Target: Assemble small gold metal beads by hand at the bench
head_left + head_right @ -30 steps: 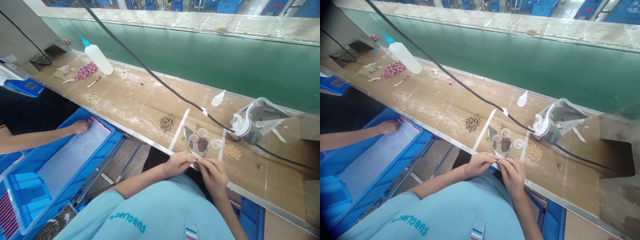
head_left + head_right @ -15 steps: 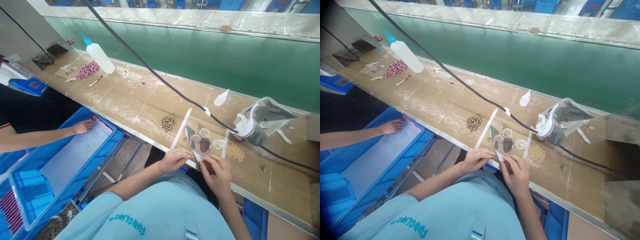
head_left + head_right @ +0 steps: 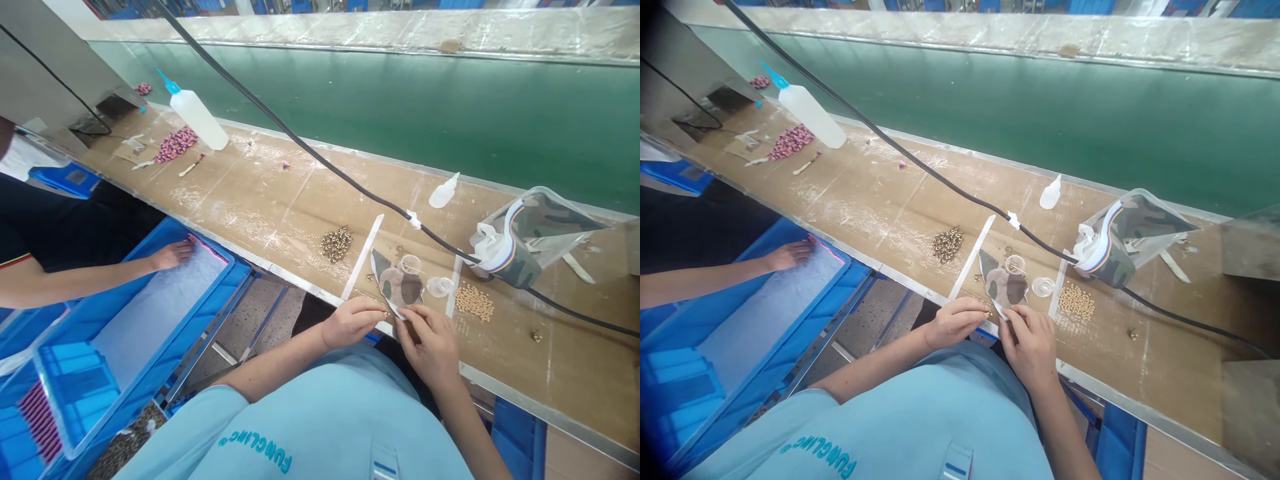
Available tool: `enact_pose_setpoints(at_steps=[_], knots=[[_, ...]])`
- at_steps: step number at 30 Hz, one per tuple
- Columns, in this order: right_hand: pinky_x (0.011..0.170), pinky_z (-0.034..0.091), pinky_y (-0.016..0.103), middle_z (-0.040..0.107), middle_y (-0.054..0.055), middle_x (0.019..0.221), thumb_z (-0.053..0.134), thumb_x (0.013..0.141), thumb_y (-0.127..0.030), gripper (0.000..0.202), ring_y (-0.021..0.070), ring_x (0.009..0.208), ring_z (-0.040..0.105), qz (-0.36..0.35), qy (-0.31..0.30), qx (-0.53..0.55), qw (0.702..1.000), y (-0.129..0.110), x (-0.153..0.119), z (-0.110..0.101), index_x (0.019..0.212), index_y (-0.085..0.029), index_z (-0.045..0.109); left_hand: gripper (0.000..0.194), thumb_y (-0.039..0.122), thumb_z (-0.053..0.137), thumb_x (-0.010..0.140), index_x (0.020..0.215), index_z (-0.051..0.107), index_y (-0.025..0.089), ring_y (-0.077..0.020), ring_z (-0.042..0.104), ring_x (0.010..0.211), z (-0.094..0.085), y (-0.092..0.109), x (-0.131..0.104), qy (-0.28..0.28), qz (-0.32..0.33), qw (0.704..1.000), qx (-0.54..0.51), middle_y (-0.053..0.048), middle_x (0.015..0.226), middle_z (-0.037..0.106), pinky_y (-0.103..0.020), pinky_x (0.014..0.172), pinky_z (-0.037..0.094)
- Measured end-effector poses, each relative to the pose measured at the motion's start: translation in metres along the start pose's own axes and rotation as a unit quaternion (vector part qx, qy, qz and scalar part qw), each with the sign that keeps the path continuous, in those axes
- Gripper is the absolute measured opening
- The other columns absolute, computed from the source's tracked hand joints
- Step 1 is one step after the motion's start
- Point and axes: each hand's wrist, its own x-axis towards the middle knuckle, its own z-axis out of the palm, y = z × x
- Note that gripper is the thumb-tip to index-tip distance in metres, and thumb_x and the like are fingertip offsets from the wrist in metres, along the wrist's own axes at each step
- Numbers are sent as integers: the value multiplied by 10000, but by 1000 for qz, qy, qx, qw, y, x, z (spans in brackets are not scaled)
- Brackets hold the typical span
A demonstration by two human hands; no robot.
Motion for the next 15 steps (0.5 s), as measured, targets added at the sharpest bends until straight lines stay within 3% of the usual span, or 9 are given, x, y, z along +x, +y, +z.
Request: enact_pose_setpoints(at_steps=[9, 15], knots=[[719, 424, 300, 653, 31, 875, 468, 919, -229, 123, 148, 802, 598, -12, -8, 34, 999, 6, 6, 1, 922, -223, 590, 205, 89, 494, 854, 1032, 588, 123, -150, 639, 875, 9, 1, 7, -23, 36, 999, 31, -105, 911, 673, -266, 770, 549], [731, 422, 300, 662, 28, 883, 457, 921, -210, 144, 145, 803, 598, -13, -24, 51, 998, 9, 4, 1, 961, -226, 595, 191, 101, 488, 861, 1021, 587, 134, -149, 644, 846, 11, 1, 7, -28, 21, 998, 44, -99, 898, 673, -275, 754, 558]])
